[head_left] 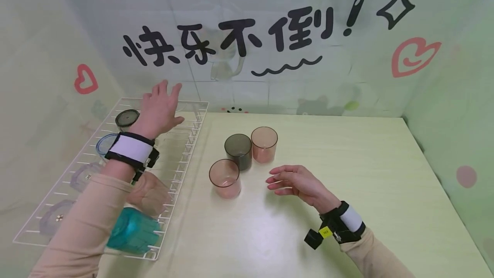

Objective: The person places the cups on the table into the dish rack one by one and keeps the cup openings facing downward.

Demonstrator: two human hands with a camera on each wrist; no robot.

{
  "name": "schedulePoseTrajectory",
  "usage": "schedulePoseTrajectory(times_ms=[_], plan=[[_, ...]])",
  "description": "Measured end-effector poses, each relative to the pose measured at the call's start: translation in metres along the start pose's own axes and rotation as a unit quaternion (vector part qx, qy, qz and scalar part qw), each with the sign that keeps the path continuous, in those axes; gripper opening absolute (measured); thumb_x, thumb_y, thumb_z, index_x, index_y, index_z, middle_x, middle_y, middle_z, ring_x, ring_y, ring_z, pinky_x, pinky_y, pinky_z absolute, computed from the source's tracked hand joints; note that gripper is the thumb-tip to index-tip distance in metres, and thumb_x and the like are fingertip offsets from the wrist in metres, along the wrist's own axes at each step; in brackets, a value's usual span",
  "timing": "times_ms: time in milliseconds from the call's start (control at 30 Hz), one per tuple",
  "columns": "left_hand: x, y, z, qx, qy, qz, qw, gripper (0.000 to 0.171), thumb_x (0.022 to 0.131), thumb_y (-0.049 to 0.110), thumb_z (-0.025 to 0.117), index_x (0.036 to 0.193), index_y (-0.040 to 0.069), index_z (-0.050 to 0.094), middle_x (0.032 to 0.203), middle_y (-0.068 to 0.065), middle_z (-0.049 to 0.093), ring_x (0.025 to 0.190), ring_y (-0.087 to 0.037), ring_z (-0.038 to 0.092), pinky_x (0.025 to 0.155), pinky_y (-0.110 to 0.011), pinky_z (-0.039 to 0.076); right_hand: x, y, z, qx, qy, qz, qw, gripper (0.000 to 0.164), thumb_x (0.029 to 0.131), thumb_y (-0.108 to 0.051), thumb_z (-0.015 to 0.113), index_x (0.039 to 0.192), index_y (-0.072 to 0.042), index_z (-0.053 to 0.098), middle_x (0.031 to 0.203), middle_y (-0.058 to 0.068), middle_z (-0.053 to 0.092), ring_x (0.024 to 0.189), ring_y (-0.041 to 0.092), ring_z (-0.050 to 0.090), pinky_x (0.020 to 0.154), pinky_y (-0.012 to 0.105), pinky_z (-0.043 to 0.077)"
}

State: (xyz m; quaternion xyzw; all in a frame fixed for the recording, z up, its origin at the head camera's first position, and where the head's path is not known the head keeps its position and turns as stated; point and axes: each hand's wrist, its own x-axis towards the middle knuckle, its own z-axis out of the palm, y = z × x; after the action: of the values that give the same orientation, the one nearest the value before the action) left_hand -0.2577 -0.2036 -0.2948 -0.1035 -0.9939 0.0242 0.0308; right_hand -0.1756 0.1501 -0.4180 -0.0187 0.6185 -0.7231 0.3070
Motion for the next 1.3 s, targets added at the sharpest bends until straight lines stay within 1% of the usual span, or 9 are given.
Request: schedulePoseTrajectory(times_ms=[233,367,567,733,833,967,1033,1200,1300], plan=[[-0.004,0.03,0.002,0.013,0.032,0.058,0.9977,0.085,0.082,0.023,0.081,0.145,-0.006,0.032,0.143,-0.039,0.028,0.129,-0.053,0.033,0.095,-0.064,0.037,0.006,-0.006,-0.003,-0.03,0.021,-0.017,0.999,0.023,0.097,0.0,0.052,0.115,0.013,0.059,0.103,0.022,0.069,0.083,0.018,0.07,0.075,0.032,0.056],[-0.008,0.047,0.007,0.013,0.04,0.085,0.9956,0.086,0.081,0.025,0.083,0.145,-0.004,0.033,0.144,-0.037,0.03,0.13,-0.051,0.034,0.096,-0.062,0.037,0.01,-0.01,-0.007,-0.071,0.04,-0.042,0.996,0.025,0.097,-0.001,0.051,0.115,0.014,0.057,0.105,0.027,0.067,0.084,0.019,0.07,0.076,0.034,0.056],[-0.019,0.069,0.017,0.008,0.062,0.122,0.9906,0.086,0.076,0.026,0.087,0.142,-0.003,0.039,0.143,-0.036,0.033,0.13,-0.049,0.036,0.097,-0.061,0.037,0.017,-0.018,-0.014,-0.136,0.106,-0.061,0.983,0.027,0.098,0.001,0.048,0.119,0.017,0.053,0.108,0.031,0.064,0.088,0.028,0.069,0.074,0.035,0.057],[-0.028,0.082,0.02,0.001,0.064,0.137,0.9886,0.086,0.075,0.025,0.087,0.141,-0.001,0.04,0.144,-0.035,0.034,0.131,-0.048,0.035,0.098,-0.061,0.036,0.022,-0.027,-0.017,-0.171,0.15,-0.087,0.97,0.026,0.097,0.002,0.048,0.119,0.016,0.054,0.106,0.031,0.064,0.088,0.031,0.068,0.071,0.034,0.057],[-0.033,0.089,0.021,0.0,0.059,0.141,0.9882,0.086,0.076,0.026,0.087,0.142,-0.001,0.039,0.144,-0.034,0.034,0.132,-0.047,0.034,0.099,-0.06,0.036,0.025,-0.033,-0.018,-0.2,0.17,-0.111,0.959,0.026,0.097,0.001,0.049,0.117,0.016,0.055,0.103,0.03,0.064,0.086,0.03,0.067,0.069,0.033,0.057],[-0.039,0.095,0.023,0.0,0.061,0.148,0.9871,0.086,0.077,0.029,0.086,0.143,-0.001,0.04,0.144,-0.032,0.035,0.132,-0.045,0.036,0.098,-0.059,0.038,0.034,-0.038,-0.018,-0.247,0.198,-0.136,0.939,0.024,0.096,-0.001,0.052,0.114,0.013,0.058,0.099,0.025,0.065,0.082,0.027,0.065,0.067,0.033,0.057],[-0.042,0.098,0.024,-0.004,0.061,0.15,0.9867,0.086,0.077,0.03,0.086,0.143,-0.001,0.041,0.145,-0.031,0.034,0.132,-0.045,0.036,0.097,-0.059,0.038,0.04,-0.04,-0.019,-0.279,0.212,-0.145,0.925,0.024,0.096,-0.004,0.054,0.114,0.011,0.059,0.099,0.025,0.065,0.078,0.027,0.064,0.066,0.034,0.057],[-0.049,0.105,0.029,-0.009,0.056,0.154,0.9865,0.085,0.078,0.032,0.085,0.144,0.0,0.041,0.146,-0.031,0.034,0.132,-0.044,0.037,0.098,-0.059,0.038,0.057,-0.047,-0.017,-0.363,0.245,-0.16,0.885,0.028,0.093,-0.009,0.058,0.114,0.009,0.059,0.1,0.024,0.065,0.088,0.036,0.064,0.071,0.04,0.053],[-0.053,0.109,0.03,-0.008,0.05,0.153,0.9869,0.085,0.079,0.033,0.084,0.145,0.002,0.04,0.146,-0.03,0.036,0.133,-0.042,0.037,0.1,-0.058,0.037,0.067,-0.051,-0.016,-0.392,0.249,-0.154,0.872,0.033,0.092,-0.013,0.062,0.117,0.009,0.057,0.103,0.025,0.064,0.094,0.037,0.062,0.076,0.044,0.05]])
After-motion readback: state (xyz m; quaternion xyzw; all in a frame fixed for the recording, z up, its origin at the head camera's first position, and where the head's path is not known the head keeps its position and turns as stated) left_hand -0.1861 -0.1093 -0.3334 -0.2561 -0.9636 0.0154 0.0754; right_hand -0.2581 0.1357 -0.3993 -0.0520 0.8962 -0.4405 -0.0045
